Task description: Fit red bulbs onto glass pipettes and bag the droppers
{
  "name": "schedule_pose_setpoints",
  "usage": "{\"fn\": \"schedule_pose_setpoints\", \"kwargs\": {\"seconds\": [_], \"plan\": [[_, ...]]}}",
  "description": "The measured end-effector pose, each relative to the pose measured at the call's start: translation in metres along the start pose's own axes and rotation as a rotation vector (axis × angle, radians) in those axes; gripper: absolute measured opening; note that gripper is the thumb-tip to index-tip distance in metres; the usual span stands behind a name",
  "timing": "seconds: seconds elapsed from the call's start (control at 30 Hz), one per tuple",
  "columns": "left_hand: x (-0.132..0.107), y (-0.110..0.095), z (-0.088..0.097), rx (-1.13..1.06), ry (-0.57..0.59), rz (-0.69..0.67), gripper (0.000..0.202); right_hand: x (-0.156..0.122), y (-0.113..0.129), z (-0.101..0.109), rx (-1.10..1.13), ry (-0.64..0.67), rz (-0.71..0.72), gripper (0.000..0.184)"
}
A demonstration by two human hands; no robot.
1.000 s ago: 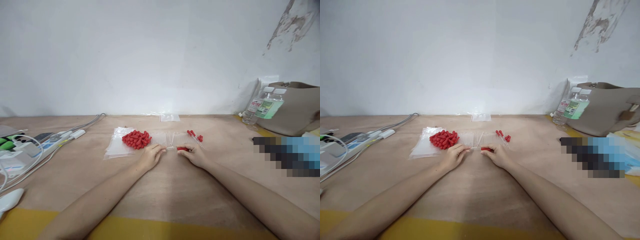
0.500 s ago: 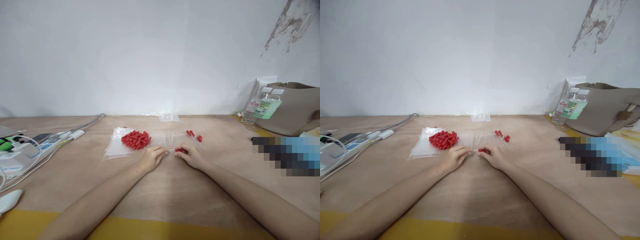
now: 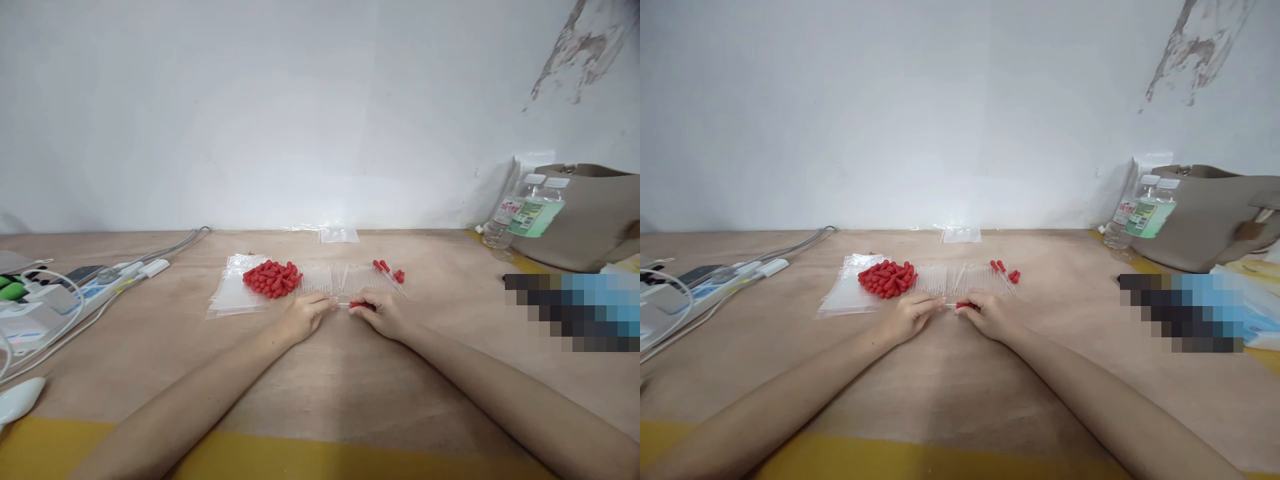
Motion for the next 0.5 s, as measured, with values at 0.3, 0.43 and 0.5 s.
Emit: {"fn": "schedule_pose_setpoints", "kwargs": {"seconds": [0.3, 0.43, 0.5], "plan": [[-0.004, -0.001, -0.005, 0.103, 0.074, -0.026, 0.026, -0.001, 0.009, 0.004, -0.264, 0.049, 0.128, 0.012], [-0.005, 0.001, -0.010, 0.113, 0.058, 0.017, 0.024, 0.001, 0.007, 0.006, -0.296, 0.056, 0.076, 0.014], [-0.004, 0.002, -0.010, 0.085, 0.026, 0.080, 0.022, 0.002, 0.003, 0.007, -0.258, 0.058, 0.041, 0.014]]}}
Point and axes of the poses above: each hand's wrist, its own x-axis towards the middle knuckle, its own z-axis out of the back of the hand, y = z × x, the point moved 2 cm from there along x, towards the middle knuckle, and after that the axes turned 5 degrees about -x, right-handed, at the moved point
